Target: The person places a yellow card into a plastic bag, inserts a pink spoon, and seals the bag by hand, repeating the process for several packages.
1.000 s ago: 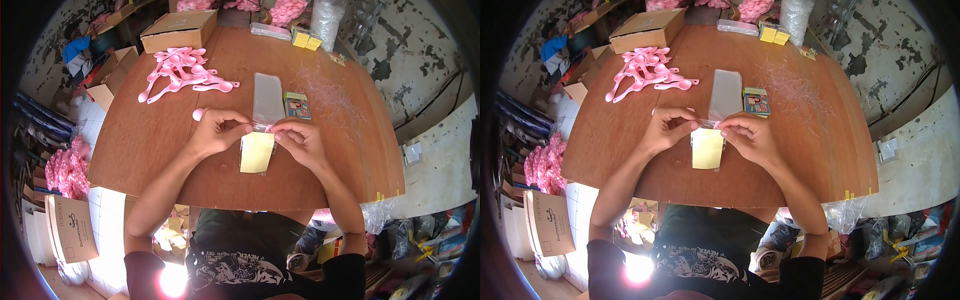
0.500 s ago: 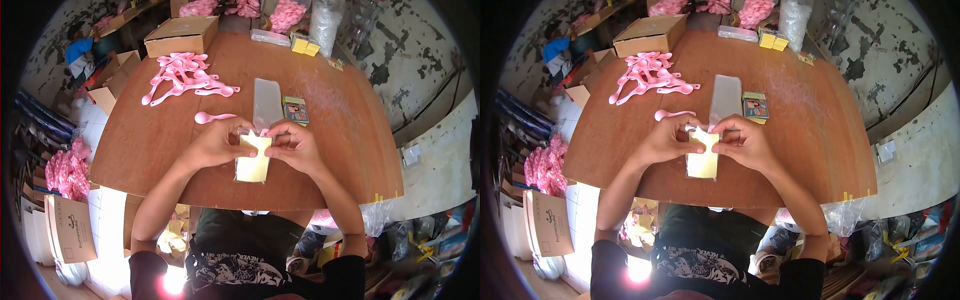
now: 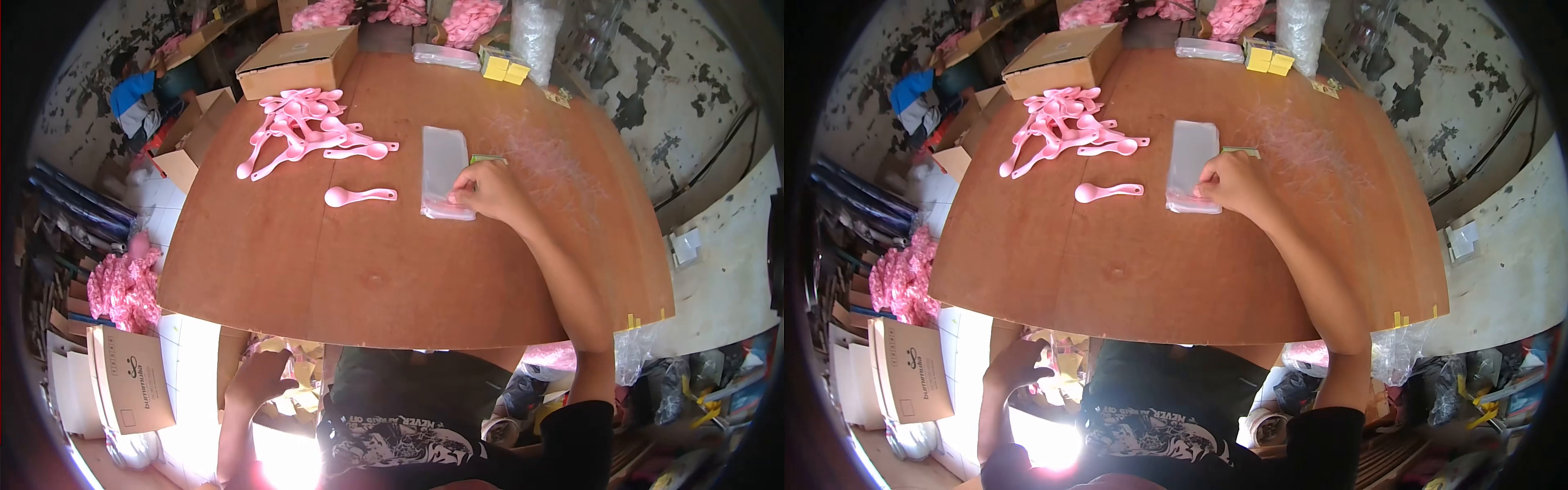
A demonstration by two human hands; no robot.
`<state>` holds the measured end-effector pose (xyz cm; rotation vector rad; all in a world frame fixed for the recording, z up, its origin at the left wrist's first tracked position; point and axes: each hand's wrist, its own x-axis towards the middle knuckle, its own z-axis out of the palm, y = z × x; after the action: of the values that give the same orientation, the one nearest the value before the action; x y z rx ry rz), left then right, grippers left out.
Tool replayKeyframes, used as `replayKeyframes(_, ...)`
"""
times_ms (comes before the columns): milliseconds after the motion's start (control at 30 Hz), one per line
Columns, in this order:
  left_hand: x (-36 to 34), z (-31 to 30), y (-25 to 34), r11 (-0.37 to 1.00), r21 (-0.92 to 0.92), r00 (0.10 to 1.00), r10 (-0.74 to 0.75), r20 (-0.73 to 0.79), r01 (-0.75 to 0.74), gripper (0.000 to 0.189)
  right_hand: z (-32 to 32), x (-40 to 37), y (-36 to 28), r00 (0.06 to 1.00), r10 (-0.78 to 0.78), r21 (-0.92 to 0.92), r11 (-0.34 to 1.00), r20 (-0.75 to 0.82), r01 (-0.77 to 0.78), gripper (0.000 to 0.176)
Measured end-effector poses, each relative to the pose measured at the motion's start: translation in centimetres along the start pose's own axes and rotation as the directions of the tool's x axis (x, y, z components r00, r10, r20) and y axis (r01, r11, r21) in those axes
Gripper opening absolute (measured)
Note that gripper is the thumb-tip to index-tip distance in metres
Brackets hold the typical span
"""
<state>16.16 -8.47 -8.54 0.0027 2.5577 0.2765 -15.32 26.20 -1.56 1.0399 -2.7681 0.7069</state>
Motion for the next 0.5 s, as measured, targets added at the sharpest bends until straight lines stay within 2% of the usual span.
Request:
replayKeyframes(33,-0.4,0.2,0.2,1.0,0.0,1.0,-0.004,0.003,0.004,0.042,0.2,0.2,0.3,1.0,-0.001,0.005,1.0,0.002,0.001,0.014)
replayKeyframes(100,-0.6,0.5,1.3,0.967,-0.223,0.988,0.141,0.059,-0.125,0.039,0.8,0.9,0.8,0.999,0.042,-0.011,0.999,0.006,-0.042,0.016)
replayKeyframes(133,-0.8,0.0,2.2,0.967,-0.223,0.989,0.14,0.055,-0.125,0.039,0.9,1.0,0.9,0.999,0.04,-0.012,0.999,0.004,-0.039,0.016)
replayKeyframes(167,-1.2,-0.9,3.3,0.912,-0.29,0.933,0.337,0.123,-0.291,0.034,0.9,0.9,0.9,0.999,0.035,-0.033,0.999,-0.019,-0.036,0.016)
replayKeyframes(200,-1.5,-2.0,4.5,0.821,-0.367,0.834,0.523,0.175,-0.438,0.03,0.8,0.7,0.7,0.999,0.032,-0.056,0.998,-0.042,-0.034,0.016)
replayKeyframes(233,-1.9,-3.3,5.8,0.817,-0.369,0.831,0.528,0.173,-0.443,0.03,0.6,0.5,0.5,0.999,0.034,-0.061,0.997,-0.041,-0.036,0.016)
replayKeyframes(300,-2.3,-6.3,8.3,0.623,-0.436,0.67,0.74,0.06,-0.65,0.021,-0.2,0.0,-0.6,0.996,0.079,-0.025,0.997,0.037,-0.078,0.015)
replayKeyframes(333,-2.0,-7.3,9.3,0.62,-0.437,0.668,0.742,0.054,-0.652,0.021,-0.2,-0.1,-0.7,0.996,0.076,-0.031,0.997,0.038,-0.075,0.015)
replayKeyframes(400,-1.0,-9.5,10.9,0.461,-0.288,0.509,0.853,-0.118,-0.839,0.016,0.1,-0.3,-0.4,0.993,0.114,0.037,0.993,0.037,-0.116,0.017)
replayKeyframes(467,0.5,-12.1,12.7,0.47,-0.155,0.495,0.835,-0.242,-0.869,0.014,0.7,-0.2,0.4,0.992,0.122,0.0,0.993,0.025,-0.122,0.015)
replayKeyframes(500,2.3,-12.5,13.1,0.45,-0.161,0.477,0.831,-0.285,-0.879,0.014,0.8,-0.1,0.5,0.991,0.131,-0.028,0.991,0.015,-0.13,0.014)
